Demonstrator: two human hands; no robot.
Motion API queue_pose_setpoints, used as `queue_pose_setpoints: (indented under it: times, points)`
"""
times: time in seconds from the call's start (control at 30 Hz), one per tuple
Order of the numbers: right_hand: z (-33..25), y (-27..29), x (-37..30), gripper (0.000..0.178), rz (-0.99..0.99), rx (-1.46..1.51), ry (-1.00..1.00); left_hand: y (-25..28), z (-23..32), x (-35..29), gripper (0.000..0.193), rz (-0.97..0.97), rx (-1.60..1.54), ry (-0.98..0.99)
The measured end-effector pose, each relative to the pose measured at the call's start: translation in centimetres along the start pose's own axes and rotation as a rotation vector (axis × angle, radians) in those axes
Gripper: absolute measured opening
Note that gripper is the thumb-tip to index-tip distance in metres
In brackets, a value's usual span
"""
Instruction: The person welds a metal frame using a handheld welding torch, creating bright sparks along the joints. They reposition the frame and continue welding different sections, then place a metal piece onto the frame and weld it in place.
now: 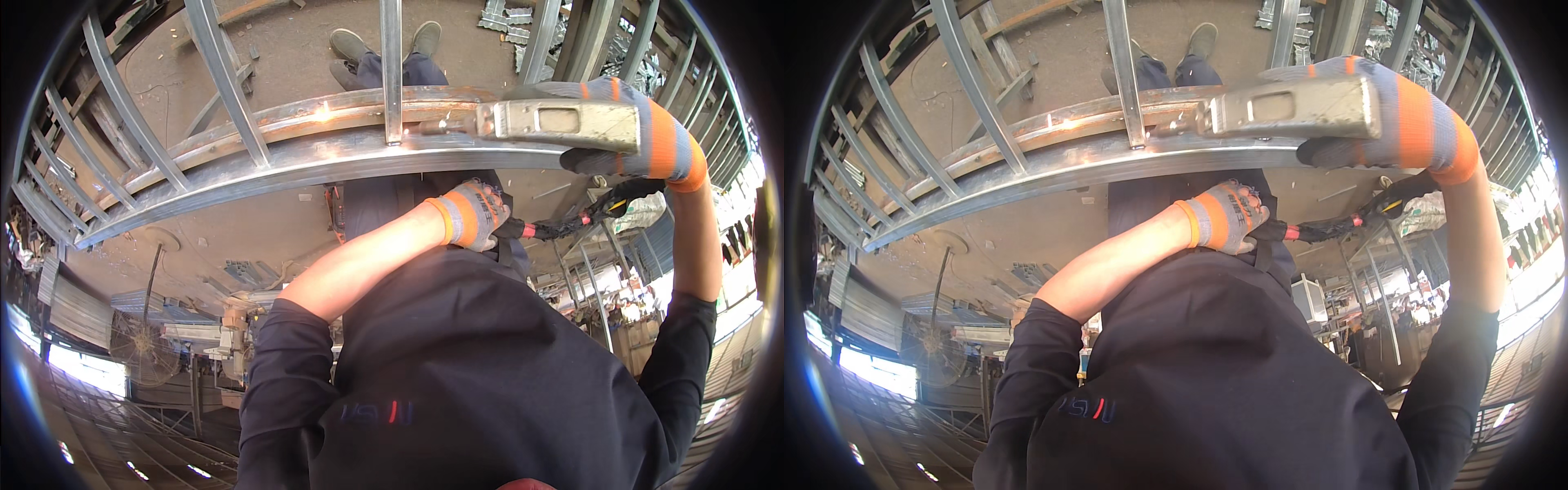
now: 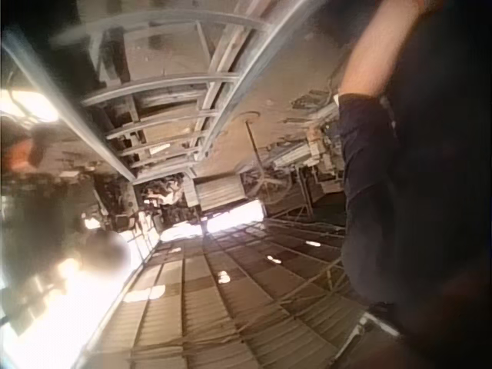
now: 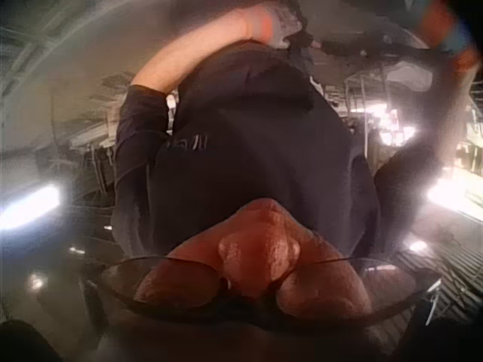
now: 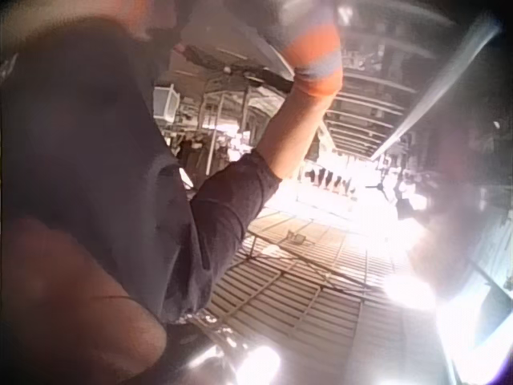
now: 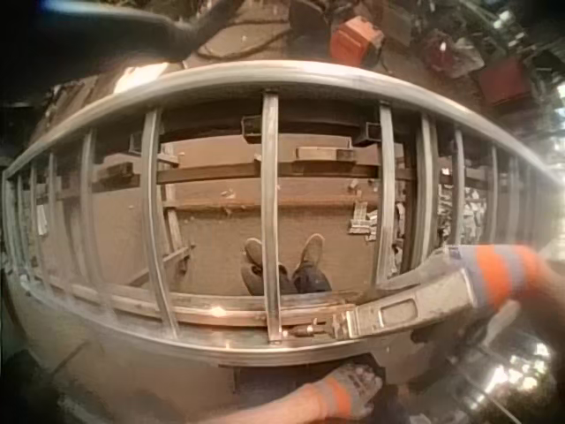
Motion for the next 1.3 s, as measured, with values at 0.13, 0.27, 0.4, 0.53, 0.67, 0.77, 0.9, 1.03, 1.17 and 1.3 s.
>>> queue_pose_setpoints:
  times: [0.13,0.27,0.4,0.53,0.67,0.77,0.9,1.03,1.17,1.3]
  points:
    - [0.6,1.6,-1.9,0.048,0.097,-0.193,0.268,1.4,1.0,1.5,0.057,-0.01,-0.056,-0.014]
    - [1.6,3.2,-4.5,0.048,0.049,-0.27,0.24,3.0,3.0,3.7,0.055,0.068,-0.078,-0.039]
    - [4.0,4.1,-7.1,0.051,-0.004,-0.069,-0.11,3.8,4.6,6.0,0.057,0.102,-0.067,-0.064]
    - [5.7,3.8,-8.2,0.046,0.013,0.037,-0.026,3.6,4.9,7.2,0.059,0.027,-0.061,-0.052]
    - [7.5,3.6,-8.4,0.035,-0.019,0.021,-0.023,3.4,5.0,8.1,0.061,-0.019,-0.022,-0.029]
    - [8.1,3.6,-8.9,0.032,0.019,0.04,-0.029,3.4,5.2,8.8,0.063,-0.026,0.013,-0.028]
    - [8.6,3.5,-8.9,0.037,0.001,-0.027,0.002,3.1,5.1,9.5,0.064,-0.077,0.003,-0.023]
    - [9.1,3.6,-9.0,0.041,0.007,-0.045,-0.012,2.5,5.0,9.6,0.065,-0.037,0.031,-0.03]
    - [9.3,3.7,-9.2,0.047,-0.016,-0.115,0.055,2.1,4.9,9.9,0.065,-0.034,0.02,-0.025]
    - [9.8,3.5,-9.2,0.05,-0.02,-0.094,0.01,2.1,4.9,10.1,0.064,-0.009,0.033,-0.028]
Point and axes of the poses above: each hand's wrist, its own x-axis towards the middle knuckle, its own y-axis out of the back of the hand, z = x × y, the point moved 3 cm from there along x, towards the middle knuckle, and after that the axes turned 1 degree about -x, right-handed, at the moved point
